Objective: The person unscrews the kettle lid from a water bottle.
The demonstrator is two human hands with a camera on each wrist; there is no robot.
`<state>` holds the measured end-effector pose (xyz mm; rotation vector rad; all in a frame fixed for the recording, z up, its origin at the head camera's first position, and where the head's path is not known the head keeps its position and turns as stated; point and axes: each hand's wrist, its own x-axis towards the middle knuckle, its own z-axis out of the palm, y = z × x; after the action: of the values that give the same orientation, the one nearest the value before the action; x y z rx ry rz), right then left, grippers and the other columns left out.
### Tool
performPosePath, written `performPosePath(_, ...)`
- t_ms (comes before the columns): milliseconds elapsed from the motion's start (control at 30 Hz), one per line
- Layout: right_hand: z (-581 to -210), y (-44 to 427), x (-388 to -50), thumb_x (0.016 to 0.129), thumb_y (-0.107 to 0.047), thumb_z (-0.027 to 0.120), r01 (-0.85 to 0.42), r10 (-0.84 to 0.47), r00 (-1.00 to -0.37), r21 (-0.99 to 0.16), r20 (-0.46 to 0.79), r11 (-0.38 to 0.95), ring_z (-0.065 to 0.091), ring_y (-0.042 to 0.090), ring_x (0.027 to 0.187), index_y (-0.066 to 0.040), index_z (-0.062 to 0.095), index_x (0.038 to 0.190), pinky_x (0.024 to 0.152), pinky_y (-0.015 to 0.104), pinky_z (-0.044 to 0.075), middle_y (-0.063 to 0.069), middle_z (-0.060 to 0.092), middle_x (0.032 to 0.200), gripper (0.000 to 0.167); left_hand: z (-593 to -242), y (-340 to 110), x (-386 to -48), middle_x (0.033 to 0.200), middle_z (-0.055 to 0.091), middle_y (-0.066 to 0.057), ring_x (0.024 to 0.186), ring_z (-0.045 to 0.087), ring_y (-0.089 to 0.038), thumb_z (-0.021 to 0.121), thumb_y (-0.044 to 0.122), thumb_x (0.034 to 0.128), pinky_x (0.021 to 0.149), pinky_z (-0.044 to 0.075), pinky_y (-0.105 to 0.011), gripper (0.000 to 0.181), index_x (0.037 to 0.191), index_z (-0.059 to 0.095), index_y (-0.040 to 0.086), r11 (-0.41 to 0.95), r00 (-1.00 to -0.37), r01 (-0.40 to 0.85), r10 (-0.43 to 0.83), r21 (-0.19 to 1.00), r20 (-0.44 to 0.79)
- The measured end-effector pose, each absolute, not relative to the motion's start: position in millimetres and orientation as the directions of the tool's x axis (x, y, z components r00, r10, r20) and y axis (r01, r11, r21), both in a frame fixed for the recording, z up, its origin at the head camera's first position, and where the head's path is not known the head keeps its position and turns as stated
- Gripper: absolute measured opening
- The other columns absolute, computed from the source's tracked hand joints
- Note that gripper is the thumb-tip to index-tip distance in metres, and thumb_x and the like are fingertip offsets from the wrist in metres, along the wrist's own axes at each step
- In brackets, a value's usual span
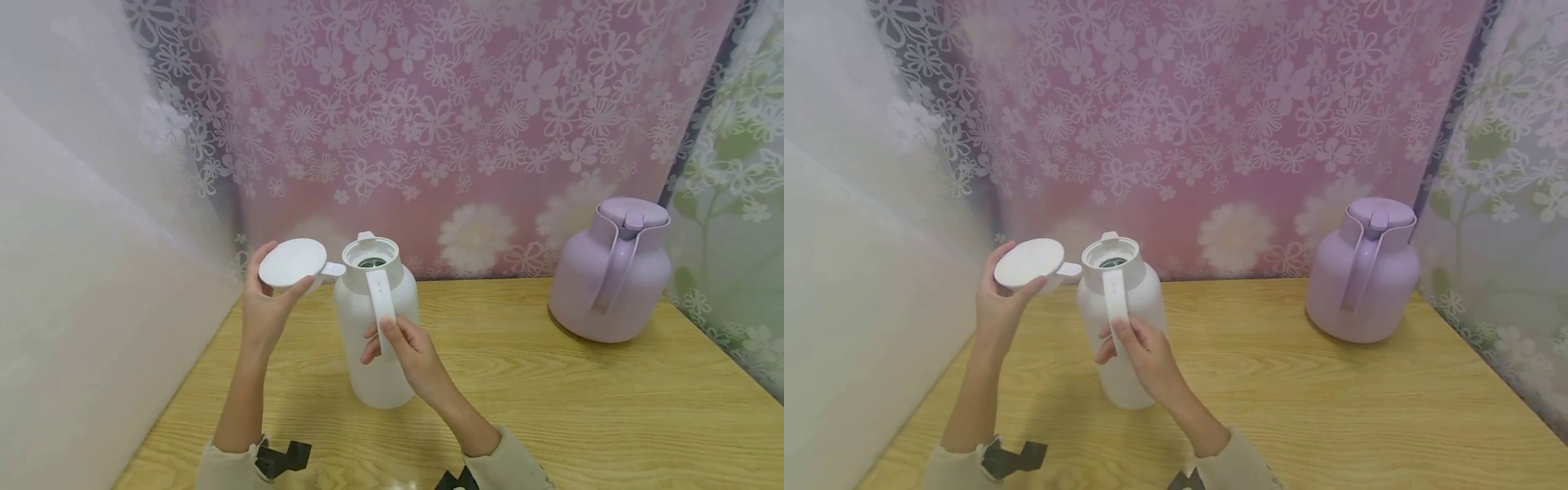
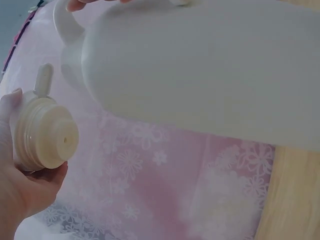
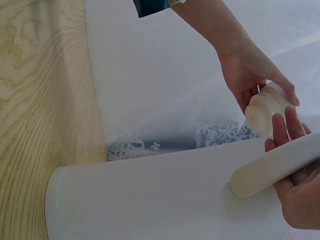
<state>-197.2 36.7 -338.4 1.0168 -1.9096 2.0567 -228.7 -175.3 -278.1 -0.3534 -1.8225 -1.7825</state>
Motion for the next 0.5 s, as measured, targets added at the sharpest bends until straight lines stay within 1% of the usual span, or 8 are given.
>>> performPosePath(133,-336.9,37.0,-195.9,0.101,-0.006,0.031,-0.532,-0.326,-0.765,-0.83,0.555,-0.165,0.063,0.025,0.071,0.004,0.057,0.095,0.077,0.04,0.047,0.017,0.064,0.074,0.029,-286.5,-178.6,-228.2,0.129,0.039,-0.009,0.112,0.044,-0.021,0.067,-0.012,0.0727,0.095,0.036,-0.025,0.069,0.133,0.036,-0.003,0.045,-0.791,0.582,-0.203,0.812,0.578)
performPosePath(233,-331.3,37.4,-191.8,0.101,-0.003,0.03,-0.534,-0.327,-0.766,-0.831,0.553,-0.155,0.063,0.027,0.071,0.007,0.056,0.094,0.076,0.042,0.047,0.021,0.063,0.073,0.029,-293.3,-180.8,-227.3,0.13,0.038,-0.009,0.111,0.044,-0.02,0.066,-0.014,0.0725,0.093,0.036,-0.024,0.069,0.133,0.034,-0.006,0.024,-0.786,0.592,-0.203,0.805,0.584)
performPosePath(367,-319.6,37.6,-182.7,0.1,-0.002,0.03,-0.541,-0.328,-0.764,-0.828,0.556,-0.145,0.062,0.03,0.07,0.01,0.055,0.093,0.076,0.043,0.047,0.024,0.062,0.073,0.028,-303.3,-184.0,-225.7,0.129,0.04,-0.009,0.109,0.044,-0.02,0.066,-0.013,0.073,0.088,0.04,-0.022,0.07,0.135,0.035,-0.003,0.03,-0.804,0.563,-0.208,0.826,0.557)
performPosePath(500,-314.0,37.5,-178.1,0.1,-0.003,0.03,-0.545,-0.328,-0.761,-0.826,0.56,-0.144,0.062,0.032,0.071,0.01,0.054,0.093,0.077,0.042,0.046,0.025,0.061,0.073,0.028,-313.7,-188.3,-223.7,0.129,0.039,-0.007,0.109,0.043,-0.02,0.067,-0.012,0.0734,0.083,0.042,-0.021,0.073,0.136,0.033,0.0,0.034,-0.827,0.53,-0.202,0.847,0.525)
